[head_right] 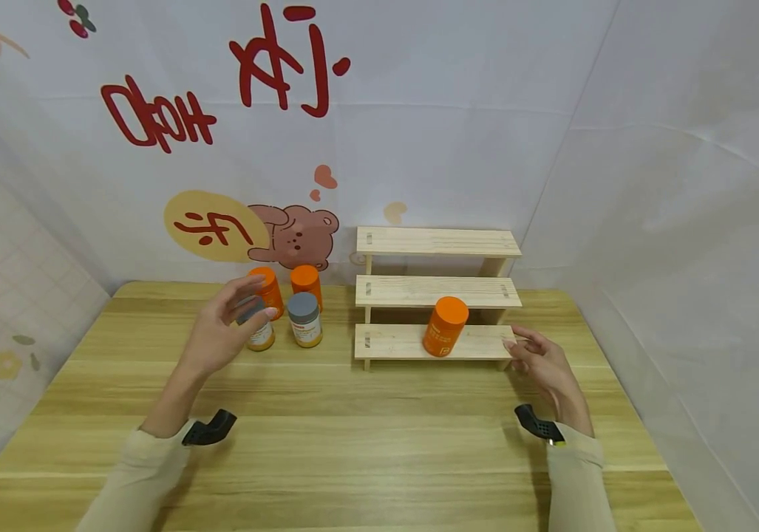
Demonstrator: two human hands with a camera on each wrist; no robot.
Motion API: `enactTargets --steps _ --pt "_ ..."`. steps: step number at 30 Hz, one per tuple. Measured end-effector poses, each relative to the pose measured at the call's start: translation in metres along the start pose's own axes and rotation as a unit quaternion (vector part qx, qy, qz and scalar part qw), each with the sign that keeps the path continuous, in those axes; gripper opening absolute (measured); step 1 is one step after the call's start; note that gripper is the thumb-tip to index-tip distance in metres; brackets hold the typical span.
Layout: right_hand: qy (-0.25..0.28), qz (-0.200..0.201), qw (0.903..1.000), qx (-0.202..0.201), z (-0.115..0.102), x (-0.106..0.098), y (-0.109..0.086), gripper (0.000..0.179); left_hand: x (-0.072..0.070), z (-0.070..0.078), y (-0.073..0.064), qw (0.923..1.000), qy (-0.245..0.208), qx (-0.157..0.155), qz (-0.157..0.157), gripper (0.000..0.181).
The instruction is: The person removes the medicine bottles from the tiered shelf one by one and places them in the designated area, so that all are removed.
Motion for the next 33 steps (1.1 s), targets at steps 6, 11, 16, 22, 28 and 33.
enactTargets --steps 6,11,16,22,28,33 --pt "-0.001 0.000 1.0000 -0.001 0.001 0.000 0.000 0.073 0.022 -0.002 0.002 0.9989 -0.029 -0.002 -0.038 0.055" --pt "-0.012 -0.003 0.9999 -0.003 0.001 0.000 0.000 0.078 0.040 -0.005 0.004 0.9970 -0.045 0.005 -0.063 0.056" --pt "-0.024 -0.002 0.9997 0.001 0.000 -0.001 0.000 0.076 0.058 -0.005 0.006 0.9948 -0.060 0.006 -0.081 0.057" --pt "-0.028 -0.004 0.9996 0.004 0.000 -0.001 -0.001 0.076 0.077 -0.003 0.010 0.9932 -0.066 0.008 -0.096 0.056" --pt "-0.011 -0.007 0.9999 0.001 -0.002 -0.001 -0.003 0.077 0.100 -0.006 0.015 0.9871 -0.097 -0.015 -0.126 0.055" --pt "-0.003 -0.004 1.0000 0.005 -0.003 0.000 -0.003 0.076 0.118 -0.011 0.020 0.9800 -0.123 -0.029 -0.153 0.060"
Point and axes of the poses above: each hand's wrist, its own y-axis towards the middle knuckle, its own x-axis out of the palm, z = x × y, the point moved 5 cm from there along y, towards the middle knuckle, and after that the axes turned 11 degrees about -y, right-handed, at the moved point
